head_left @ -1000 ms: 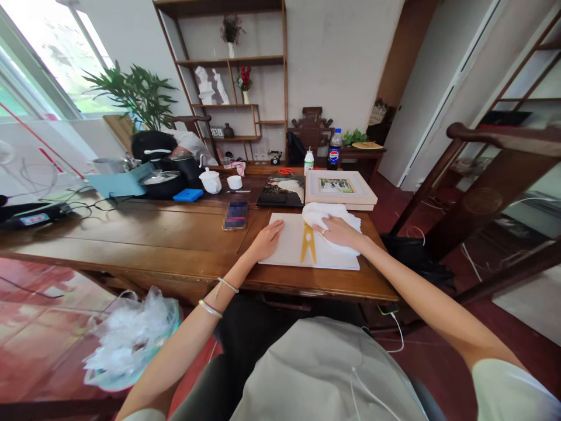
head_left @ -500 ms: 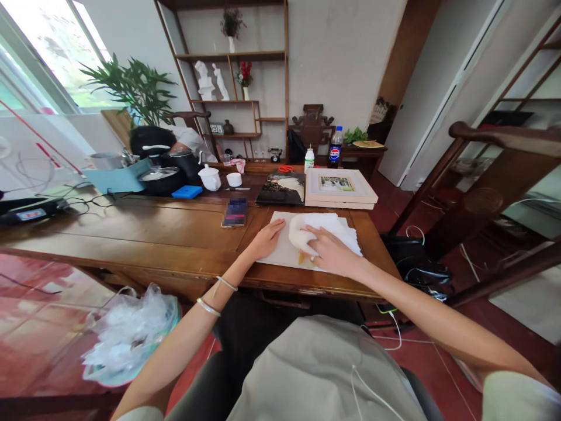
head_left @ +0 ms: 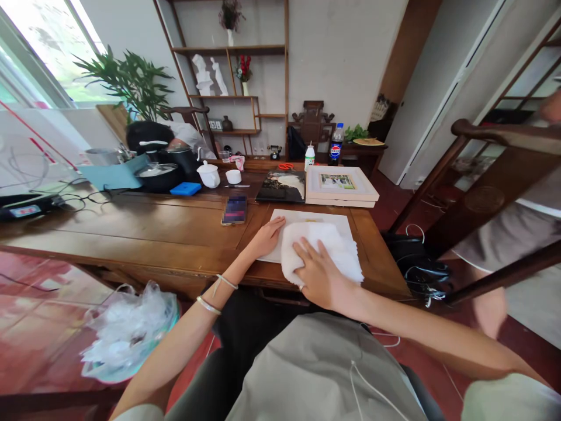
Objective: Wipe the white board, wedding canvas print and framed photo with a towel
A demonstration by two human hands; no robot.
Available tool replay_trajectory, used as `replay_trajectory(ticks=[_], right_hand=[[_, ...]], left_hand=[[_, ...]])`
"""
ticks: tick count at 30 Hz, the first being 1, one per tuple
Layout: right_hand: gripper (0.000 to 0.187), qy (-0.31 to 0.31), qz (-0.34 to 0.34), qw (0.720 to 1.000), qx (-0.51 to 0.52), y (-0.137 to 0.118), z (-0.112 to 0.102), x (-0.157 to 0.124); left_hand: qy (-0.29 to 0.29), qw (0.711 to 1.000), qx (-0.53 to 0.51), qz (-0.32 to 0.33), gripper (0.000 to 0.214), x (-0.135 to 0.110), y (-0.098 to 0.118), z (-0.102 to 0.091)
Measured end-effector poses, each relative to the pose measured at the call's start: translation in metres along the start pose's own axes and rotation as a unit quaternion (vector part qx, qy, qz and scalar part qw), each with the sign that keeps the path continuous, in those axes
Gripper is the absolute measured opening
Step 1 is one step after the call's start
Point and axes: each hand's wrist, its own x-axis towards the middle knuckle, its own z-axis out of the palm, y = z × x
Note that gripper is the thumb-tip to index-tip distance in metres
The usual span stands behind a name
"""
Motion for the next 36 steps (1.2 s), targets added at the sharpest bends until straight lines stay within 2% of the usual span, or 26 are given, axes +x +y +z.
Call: replay_trajectory(ticks=[4,10,13,15,17,21,23,26,31,33,36], right_hand=[[0.028,0.003,0.022,1.000,0.018,0.011,0.000,0.003],[0.031,0.004,0.060,0.998,-0.024,0.049,0.004,0.041],[0.031,0.003,0.068,0.997,-0.034,0.059,0.005,0.059],[0.032,-0.002,0.079,0.996,-0.037,0.055,0.005,0.065],[0.033,0.000,0.081,0.996,-0.040,0.040,0.006,0.064],[0.031,0.044,0.025,0.998,-0.032,-0.004,0.009,0.038],[0.031,0.056,-0.004,0.998,-0.022,-0.016,0.009,0.026],[0.030,0.055,-0.014,0.998,-0.013,-0.007,0.007,0.027],[0.030,0.025,0.042,0.998,-0.047,0.031,0.002,0.056],[0.029,0.016,0.044,0.997,-0.059,0.034,0.000,0.056],[0.027,0.008,0.032,0.997,-0.073,0.021,-0.004,0.040]], left_hand=[[0.002,1.000,-0.009,-0.001,0.045,-0.001,0.000,-0.001],[0.016,1.000,-0.009,-0.012,0.045,0.000,-0.001,0.003],[0.025,1.000,0.000,-0.018,0.045,0.002,-0.003,0.007],[0.028,0.999,0.005,-0.020,0.045,0.002,-0.003,0.007],[0.024,1.000,0.002,-0.014,0.045,0.002,-0.002,0.006],[0.007,1.000,-0.015,-0.010,0.044,0.000,0.001,0.000],[0.006,1.000,-0.015,-0.024,0.044,0.000,0.002,-0.001],[0.004,1.000,-0.015,-0.023,0.044,0.000,0.002,-0.001],[0.024,1.000,-0.014,-0.014,0.044,0.001,0.001,0.003],[0.029,0.999,-0.012,-0.017,0.044,0.001,0.001,0.004],[0.030,0.999,-0.014,-0.021,0.044,0.001,0.001,0.004]])
